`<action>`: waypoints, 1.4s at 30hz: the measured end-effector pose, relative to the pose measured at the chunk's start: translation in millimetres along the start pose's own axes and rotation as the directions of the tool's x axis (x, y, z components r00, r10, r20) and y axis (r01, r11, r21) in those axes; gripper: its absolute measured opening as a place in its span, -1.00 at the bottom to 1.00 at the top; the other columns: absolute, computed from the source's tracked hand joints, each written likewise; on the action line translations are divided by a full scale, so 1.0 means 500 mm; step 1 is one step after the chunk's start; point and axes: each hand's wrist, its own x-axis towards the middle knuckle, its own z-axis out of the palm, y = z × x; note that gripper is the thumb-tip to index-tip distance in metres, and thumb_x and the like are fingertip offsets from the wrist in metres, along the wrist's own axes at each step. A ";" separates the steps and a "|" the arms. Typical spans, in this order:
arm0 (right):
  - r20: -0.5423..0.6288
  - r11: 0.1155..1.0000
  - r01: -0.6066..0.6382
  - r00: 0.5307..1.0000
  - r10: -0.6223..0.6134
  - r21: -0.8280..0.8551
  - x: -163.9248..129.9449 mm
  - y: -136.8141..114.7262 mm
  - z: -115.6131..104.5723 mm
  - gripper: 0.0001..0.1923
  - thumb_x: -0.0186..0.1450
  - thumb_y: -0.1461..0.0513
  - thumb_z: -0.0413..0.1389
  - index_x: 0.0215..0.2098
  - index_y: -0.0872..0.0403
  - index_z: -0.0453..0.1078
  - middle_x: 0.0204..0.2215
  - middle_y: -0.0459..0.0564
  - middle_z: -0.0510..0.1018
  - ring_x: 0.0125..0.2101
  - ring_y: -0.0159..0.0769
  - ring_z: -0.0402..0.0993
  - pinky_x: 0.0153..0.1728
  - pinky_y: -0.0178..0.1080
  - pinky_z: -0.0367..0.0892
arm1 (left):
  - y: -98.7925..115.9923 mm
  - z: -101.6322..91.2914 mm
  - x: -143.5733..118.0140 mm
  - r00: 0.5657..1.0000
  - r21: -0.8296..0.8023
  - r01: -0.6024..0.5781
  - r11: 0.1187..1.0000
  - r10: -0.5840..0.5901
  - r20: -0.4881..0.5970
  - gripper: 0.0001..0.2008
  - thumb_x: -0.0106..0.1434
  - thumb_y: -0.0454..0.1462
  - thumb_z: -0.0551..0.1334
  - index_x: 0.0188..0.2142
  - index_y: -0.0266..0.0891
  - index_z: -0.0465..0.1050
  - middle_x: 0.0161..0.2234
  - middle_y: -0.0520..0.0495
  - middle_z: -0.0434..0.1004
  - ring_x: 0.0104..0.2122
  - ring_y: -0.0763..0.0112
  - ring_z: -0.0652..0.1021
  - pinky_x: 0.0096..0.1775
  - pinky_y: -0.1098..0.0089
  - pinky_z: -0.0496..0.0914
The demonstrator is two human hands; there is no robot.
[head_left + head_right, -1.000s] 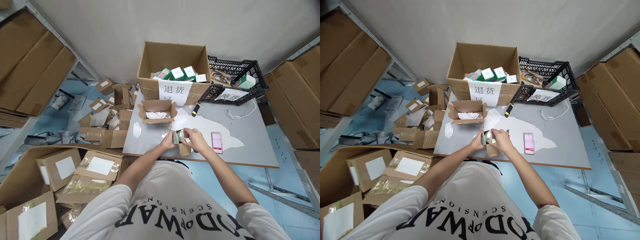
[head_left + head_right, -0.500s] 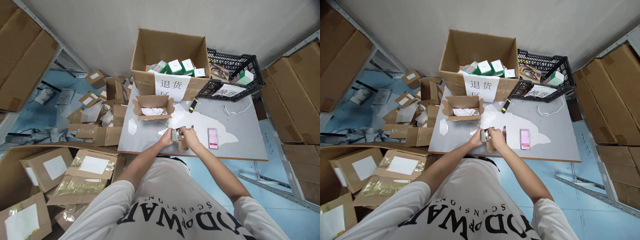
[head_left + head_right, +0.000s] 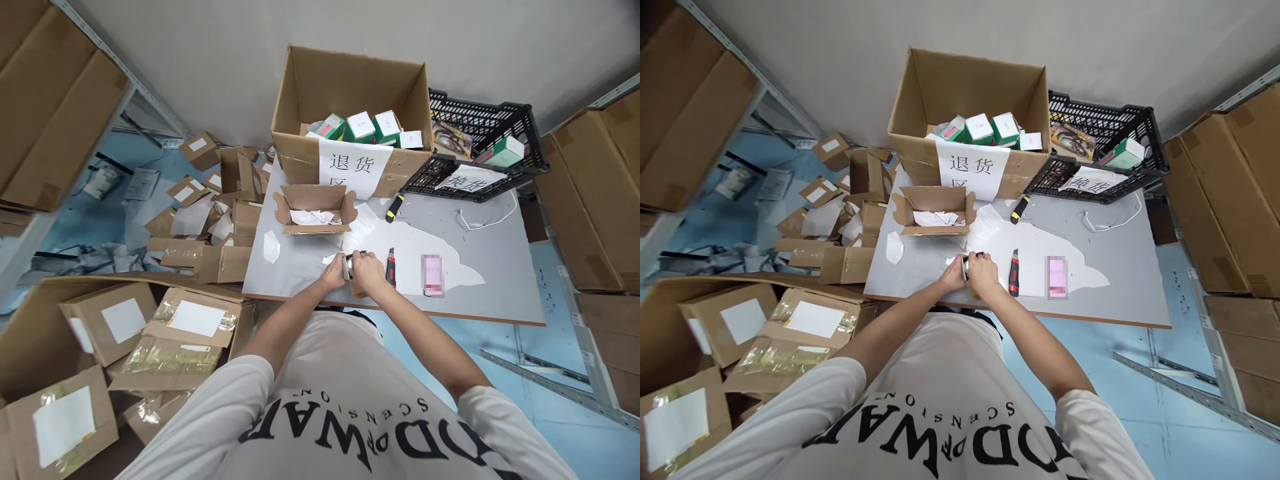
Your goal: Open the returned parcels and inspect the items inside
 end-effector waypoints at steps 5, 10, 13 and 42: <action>-0.004 0.998 0.012 1.000 -0.012 -0.059 0.001 -0.010 0.002 -0.48 0.10 0.27 0.21 -0.02 0.20 0.15 -0.19 0.25 0.51 -0.08 -0.05 0.35 -0.25 -0.23 0.30 | 0.039 -0.020 -0.009 0.994 -0.034 -0.097 0.995 0.096 -0.043 -0.13 -0.13 -0.30 0.37 0.14 -0.26 -0.01 0.07 -0.29 0.24 0.05 0.05 0.38 0.05 0.10 0.32; -0.005 0.995 -0.009 1.000 0.009 -0.096 0.013 -0.017 0.003 -0.58 0.17 0.35 0.09 -0.02 0.17 0.11 -0.18 0.26 0.48 -0.19 -0.11 0.47 -0.30 -0.22 0.30 | 0.072 -0.031 -0.016 0.984 -0.087 -0.169 0.982 0.164 -0.062 -0.01 -0.12 -0.29 0.38 0.22 -0.27 -0.14 0.13 -0.33 0.21 0.09 0.04 0.37 0.07 0.13 0.31; 0.028 0.997 0.031 0.999 -0.029 -0.071 0.016 -0.015 -0.010 -0.53 0.16 0.32 0.11 0.01 0.15 0.08 -0.17 0.24 0.47 -0.25 -0.12 0.51 -0.34 -0.24 0.27 | 0.064 -0.029 -0.020 0.989 -0.089 -0.138 0.986 0.131 -0.072 -0.02 -0.09 -0.28 0.36 0.23 -0.28 -0.17 0.13 -0.34 0.25 0.08 0.04 0.39 0.05 0.12 0.32; -0.320 0.942 0.311 0.911 -0.258 0.124 -0.132 0.153 -0.267 -0.51 0.03 0.15 0.18 -0.06 0.00 0.26 -0.30 -0.06 0.49 -0.39 -0.28 0.40 -0.45 -0.33 0.09 | 0.001 -0.048 -0.015 0.989 -0.007 0.057 0.998 -0.057 -0.133 -0.21 -0.12 -0.24 0.42 0.07 -0.16 0.06 -0.04 -0.19 0.38 -0.02 0.11 0.45 -0.04 0.13 0.37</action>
